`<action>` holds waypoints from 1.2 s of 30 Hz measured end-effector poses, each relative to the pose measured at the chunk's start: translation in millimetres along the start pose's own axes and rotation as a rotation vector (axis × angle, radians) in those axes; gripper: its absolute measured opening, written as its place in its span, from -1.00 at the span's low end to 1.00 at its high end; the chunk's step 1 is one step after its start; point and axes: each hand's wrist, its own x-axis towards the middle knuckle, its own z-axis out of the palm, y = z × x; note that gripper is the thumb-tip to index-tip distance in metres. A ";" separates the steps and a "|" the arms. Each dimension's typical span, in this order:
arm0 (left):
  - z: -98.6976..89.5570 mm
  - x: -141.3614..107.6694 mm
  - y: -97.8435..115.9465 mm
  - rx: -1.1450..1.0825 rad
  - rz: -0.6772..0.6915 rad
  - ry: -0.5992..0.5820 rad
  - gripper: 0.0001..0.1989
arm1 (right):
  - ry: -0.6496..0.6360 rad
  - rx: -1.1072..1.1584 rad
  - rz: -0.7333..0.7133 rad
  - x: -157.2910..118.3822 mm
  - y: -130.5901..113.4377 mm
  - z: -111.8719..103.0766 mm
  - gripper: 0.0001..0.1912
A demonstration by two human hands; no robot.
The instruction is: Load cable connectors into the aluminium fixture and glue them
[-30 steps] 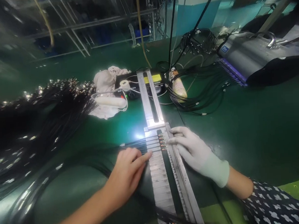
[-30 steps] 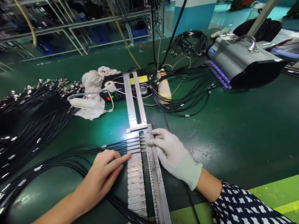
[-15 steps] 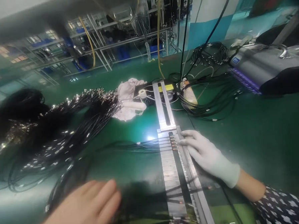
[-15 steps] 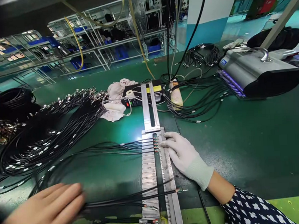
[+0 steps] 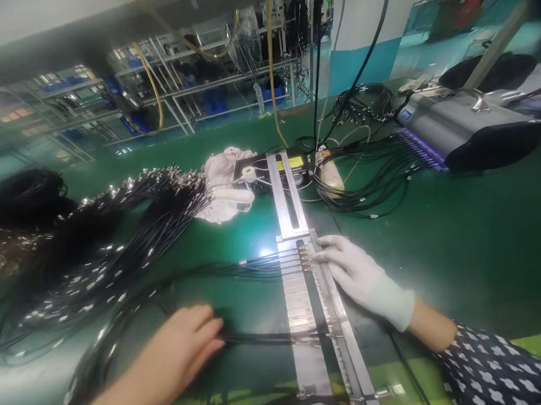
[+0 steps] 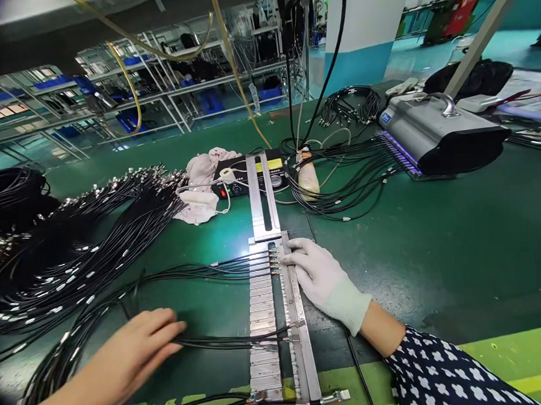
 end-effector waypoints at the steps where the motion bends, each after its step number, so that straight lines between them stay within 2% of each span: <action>1: 10.2 7.6 3.8 -0.038 -0.005 0.003 -0.80 | 0.001 -0.001 0.000 0.2 -0.5 -0.3 -0.66; 3: 23.1 19.4 13.1 -0.140 0.005 -0.008 -0.84 | -0.003 -0.001 0.006 0.5 -1.1 -0.5 -0.66; 5: 25.3 27.9 23.4 -0.249 0.019 -0.043 -0.81 | -0.007 -0.002 0.014 0.8 -1.1 -0.2 -0.66; 9: 13.2 41.4 37.8 -0.509 0.032 -0.186 -0.83 | -0.009 0.008 0.024 1.3 0.3 1.2 -0.66; 10: 10.3 44.1 38.2 -0.577 0.016 -0.191 -0.83 | -0.012 0.014 0.029 1.5 0.5 1.4 -0.66; 12: 7.6 48.7 34.4 -0.669 -0.037 -0.128 -0.84 | -0.019 0.019 0.040 2.0 0.6 1.3 -0.67; 14: 10.5 52.5 26.9 -0.646 -0.101 0.013 -0.86 | -0.025 0.013 0.049 2.4 0.2 0.8 -0.67; 17: 25.2 60.2 19.5 -0.426 -0.110 0.184 -0.89 | -0.027 0.006 0.059 2.7 -0.1 0.4 -0.68; 21: 48.1 78.9 35.1 -0.213 -0.009 0.122 -0.80 | -0.021 0.043 0.039 2.5 2.3 1.9 -0.68; 23: 53.8 91.7 51.0 -0.220 0.028 0.094 -0.76 | -0.018 0.063 0.029 2.2 3.9 2.9 -0.68; 26: 56.4 111.7 72.7 -0.278 0.066 0.024 -0.83 | 0.004 0.093 0.036 1.5 3.3 2.2 -0.68; 29: 57.4 126.4 84.5 -0.324 0.040 -0.050 -0.86 | 0.073 0.125 -0.027 1.0 -3.6 -1.0 -0.73; 33: 59.5 126.2 81.6 -0.339 -0.005 -0.059 -0.82 | 0.020 0.077 -0.222 1.6 -14.3 -2.3 -0.90; 36: 58.9 108.5 62.9 -0.259 -0.008 0.000 -0.79 | -0.012 0.087 -0.226 2.1 -16.0 0.2 -0.91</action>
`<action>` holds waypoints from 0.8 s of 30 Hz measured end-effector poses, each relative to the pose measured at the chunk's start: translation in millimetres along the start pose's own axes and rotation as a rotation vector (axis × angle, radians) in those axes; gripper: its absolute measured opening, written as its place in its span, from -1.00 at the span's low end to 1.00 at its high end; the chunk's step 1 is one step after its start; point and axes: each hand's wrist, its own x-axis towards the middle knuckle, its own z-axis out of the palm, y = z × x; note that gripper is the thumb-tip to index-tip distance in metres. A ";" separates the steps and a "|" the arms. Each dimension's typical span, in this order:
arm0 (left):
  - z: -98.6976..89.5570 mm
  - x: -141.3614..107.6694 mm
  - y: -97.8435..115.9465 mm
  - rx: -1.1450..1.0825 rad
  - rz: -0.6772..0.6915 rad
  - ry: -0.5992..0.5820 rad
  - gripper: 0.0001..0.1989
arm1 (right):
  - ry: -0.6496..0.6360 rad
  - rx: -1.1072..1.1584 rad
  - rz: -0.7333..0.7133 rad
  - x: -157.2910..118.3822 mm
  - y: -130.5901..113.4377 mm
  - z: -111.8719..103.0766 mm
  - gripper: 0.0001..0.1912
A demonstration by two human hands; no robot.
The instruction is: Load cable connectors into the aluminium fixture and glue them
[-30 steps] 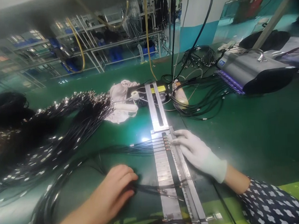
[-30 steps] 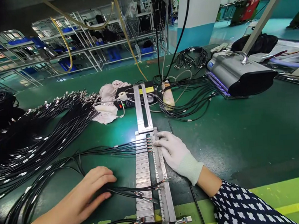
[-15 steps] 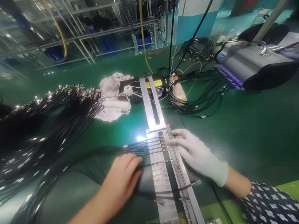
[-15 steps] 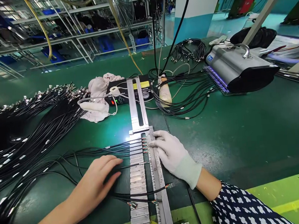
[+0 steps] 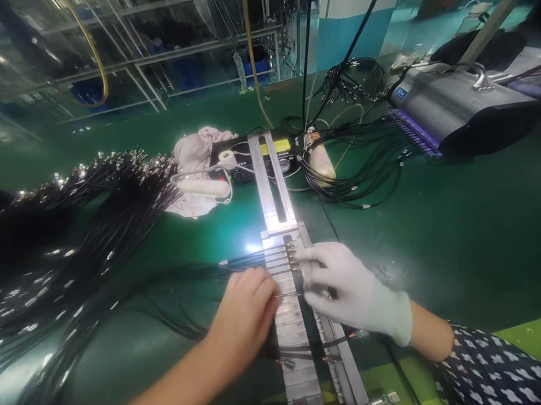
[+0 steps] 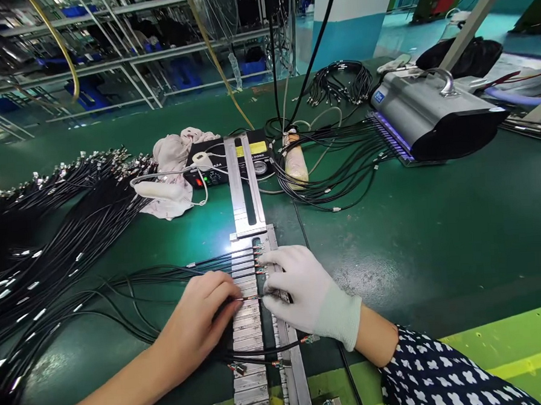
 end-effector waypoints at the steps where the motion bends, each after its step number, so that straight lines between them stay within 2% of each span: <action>1: -3.8 -8.5 -8.6 0.036 0.011 0.032 -0.80 | 0.000 0.010 0.012 0.0 0.6 1.0 -0.90; 5: -27.4 -45.8 -44.3 0.209 0.013 0.136 -0.89 | -0.014 0.038 0.029 -0.8 3.1 3.4 -0.87; 7: -39.2 -59.7 -55.5 0.327 0.021 0.171 -0.88 | -0.002 0.045 0.025 -1.1 3.3 3.7 -0.86; 10: -46.0 -67.3 -56.1 0.478 0.060 0.214 -0.84 | 0.014 0.050 0.014 -1.4 3.1 3.6 -0.86; 13: -36.4 -57.4 -41.0 0.531 0.140 0.233 -0.84 | 0.027 0.057 0.002 -2.1 3.8 3.7 -0.88; 18: -13.7 -27.7 -23.5 0.359 0.277 0.169 -0.82 | 0.127 0.080 0.068 -4.0 7.4 3.4 -0.88; 21: -9.9 -19.5 -28.2 0.131 0.257 0.122 -0.83 | 0.149 0.127 0.120 -3.5 9.6 1.9 -0.86; 24: -8.1 -15.4 -34.1 -0.032 0.236 0.174 -0.87 | 0.141 0.185 0.141 -1.5 11.6 0.4 -0.86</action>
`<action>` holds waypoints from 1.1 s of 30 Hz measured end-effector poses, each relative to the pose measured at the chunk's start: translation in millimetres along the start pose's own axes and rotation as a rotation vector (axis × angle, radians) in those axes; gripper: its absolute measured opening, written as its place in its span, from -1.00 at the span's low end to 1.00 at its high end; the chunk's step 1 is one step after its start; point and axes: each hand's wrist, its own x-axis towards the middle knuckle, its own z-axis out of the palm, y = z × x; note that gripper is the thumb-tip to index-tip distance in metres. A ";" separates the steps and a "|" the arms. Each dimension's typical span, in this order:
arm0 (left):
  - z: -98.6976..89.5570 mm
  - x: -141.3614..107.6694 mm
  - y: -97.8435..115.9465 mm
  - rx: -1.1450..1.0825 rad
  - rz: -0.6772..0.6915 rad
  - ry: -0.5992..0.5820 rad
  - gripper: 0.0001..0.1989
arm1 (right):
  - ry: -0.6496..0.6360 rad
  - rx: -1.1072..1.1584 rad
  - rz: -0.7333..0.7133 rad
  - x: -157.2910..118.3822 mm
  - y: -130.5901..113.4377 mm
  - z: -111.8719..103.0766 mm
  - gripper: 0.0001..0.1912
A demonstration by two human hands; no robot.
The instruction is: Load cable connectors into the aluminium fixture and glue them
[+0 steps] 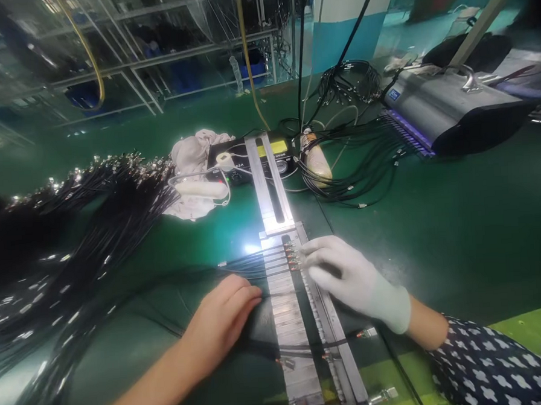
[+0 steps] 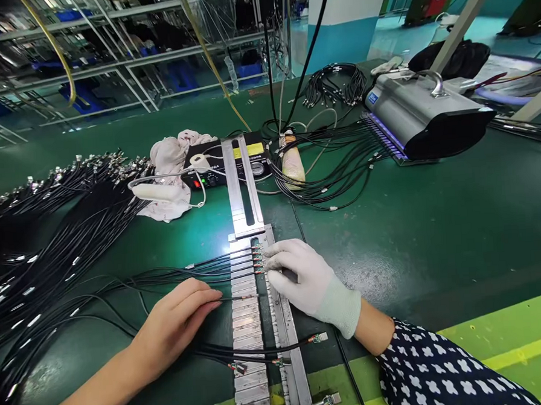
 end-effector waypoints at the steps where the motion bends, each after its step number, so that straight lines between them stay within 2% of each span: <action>1: 1.2 1.2 -1.4 -0.009 0.007 0.020 -0.86 | 0.002 0.018 0.005 0.7 0.4 -0.3 -0.86; 3: 4.2 4.6 -2.8 0.027 0.043 0.019 -0.81 | 0.005 0.049 0.018 1.8 1.2 -0.8 -0.86; 7: 6.4 13.4 -3.4 0.112 0.098 -0.102 -0.64 | -0.006 0.079 0.054 3.0 1.9 -1.8 -0.86; 10: 3.2 18.4 -4.2 0.148 0.133 -0.169 -0.61 | -0.017 0.100 0.084 4.1 2.1 -2.5 -0.86; 17: 0.4 23.6 -6.6 0.253 0.191 -0.174 -0.63 | -0.018 0.131 0.100 5.1 1.2 -3.2 -0.87; 23: 2.3 27.3 -3.4 0.302 0.224 -0.115 -0.68 | -0.014 0.133 0.105 3.9 1.7 -2.9 -0.87; 29: 6.1 29.3 -7.2 0.179 0.170 -0.118 -0.76 | -0.017 0.135 0.107 4.9 1.5 -3.3 -0.86; 33: 11.9 17.7 -4.6 0.168 0.113 -0.076 -0.78 | -0.017 0.135 0.105 6.0 1.3 -4.4 -0.85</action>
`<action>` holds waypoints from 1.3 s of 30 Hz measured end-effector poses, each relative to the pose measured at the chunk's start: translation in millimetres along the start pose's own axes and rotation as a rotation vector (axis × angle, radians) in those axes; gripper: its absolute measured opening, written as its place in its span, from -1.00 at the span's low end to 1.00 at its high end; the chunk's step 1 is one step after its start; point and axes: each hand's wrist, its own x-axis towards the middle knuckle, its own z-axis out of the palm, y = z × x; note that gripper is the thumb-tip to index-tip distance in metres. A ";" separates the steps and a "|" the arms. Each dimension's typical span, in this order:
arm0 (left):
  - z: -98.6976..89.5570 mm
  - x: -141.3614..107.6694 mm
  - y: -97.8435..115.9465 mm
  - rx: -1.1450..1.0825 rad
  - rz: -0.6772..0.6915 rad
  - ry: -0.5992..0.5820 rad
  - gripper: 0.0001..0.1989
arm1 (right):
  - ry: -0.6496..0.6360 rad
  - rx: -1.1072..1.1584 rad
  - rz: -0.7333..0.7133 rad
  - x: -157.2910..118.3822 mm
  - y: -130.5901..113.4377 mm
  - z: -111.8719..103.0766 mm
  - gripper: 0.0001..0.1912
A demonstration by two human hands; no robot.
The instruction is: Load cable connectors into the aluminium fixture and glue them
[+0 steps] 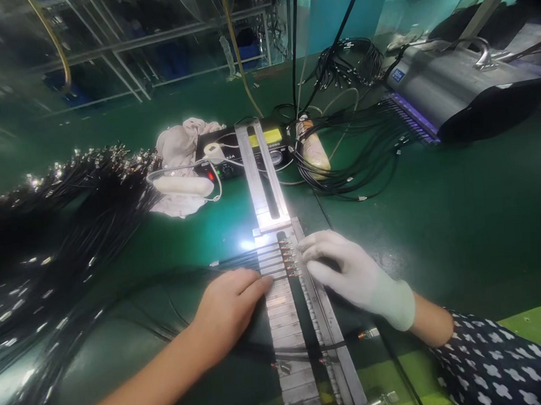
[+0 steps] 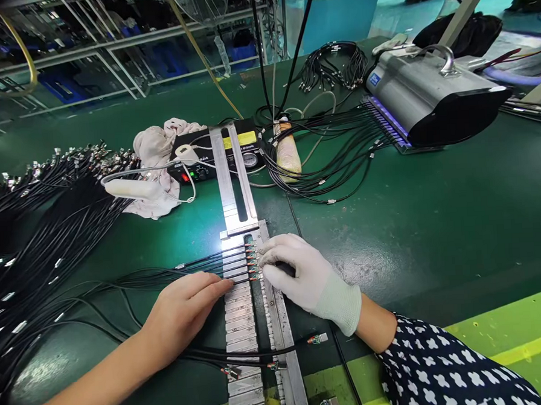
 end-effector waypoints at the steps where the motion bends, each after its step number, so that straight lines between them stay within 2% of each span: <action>1: 1.5 -4.1 2.6 0.006 -0.030 0.024 -0.75 | -0.002 0.002 0.000 0.2 -0.1 -0.4 -0.85; 5: 6.1 -19.2 12.8 0.108 -0.176 0.080 -0.59 | -0.021 0.009 -0.004 1.0 -0.9 -1.5 -0.85; 10: 0.8 -24.3 19.6 -0.044 -0.219 -0.061 -0.53 | -0.018 0.007 -0.001 0.5 0.5 0.5 -0.85; 12: -6.0 -26.3 24.2 -0.159 -0.269 -0.095 -0.57 | -0.001 0.003 0.000 -0.3 1.7 1.4 -0.86; 16: -18.7 -34.1 39.9 -0.468 -0.360 -0.183 -0.76 | -0.007 0.026 -0.025 -2.1 3.4 0.7 -0.87; 19: -22.6 -33.7 50.2 -0.555 -0.417 -0.262 -0.91 | -0.027 0.039 -0.042 -3.0 3.9 -0.7 -0.87; 22: -26.0 -28.9 51.9 -0.595 -0.433 -0.270 -0.84 | -0.028 0.047 -0.036 -3.2 3.6 -1.4 -0.87; 25: -33.5 -34.3 40.7 -0.508 -0.396 -0.177 -0.83 | -0.028 0.051 -0.036 -2.9 2.6 -1.7 -0.87; 30: -41.3 -65.0 12.2 0.002 -0.268 -0.055 -0.87 | -0.034 0.030 -0.019 -1.9 1.4 -2.2 -0.86; 33: -31.8 -65.5 16.7 0.166 -0.210 -0.021 -0.87 | -0.030 0.035 -0.027 -1.9 1.6 -1.3 -0.86; 35: -21.2 -52.4 29.7 0.124 -0.194 -0.020 -0.82 | -0.020 0.037 -0.035 -2.3 1.6 -0.3 -0.87; 39: -4.4 -19.8 51.2 -0.167 -0.238 -0.077 -0.76 | 0.001 0.015 -0.013 -3.1 0.4 0.6 -0.87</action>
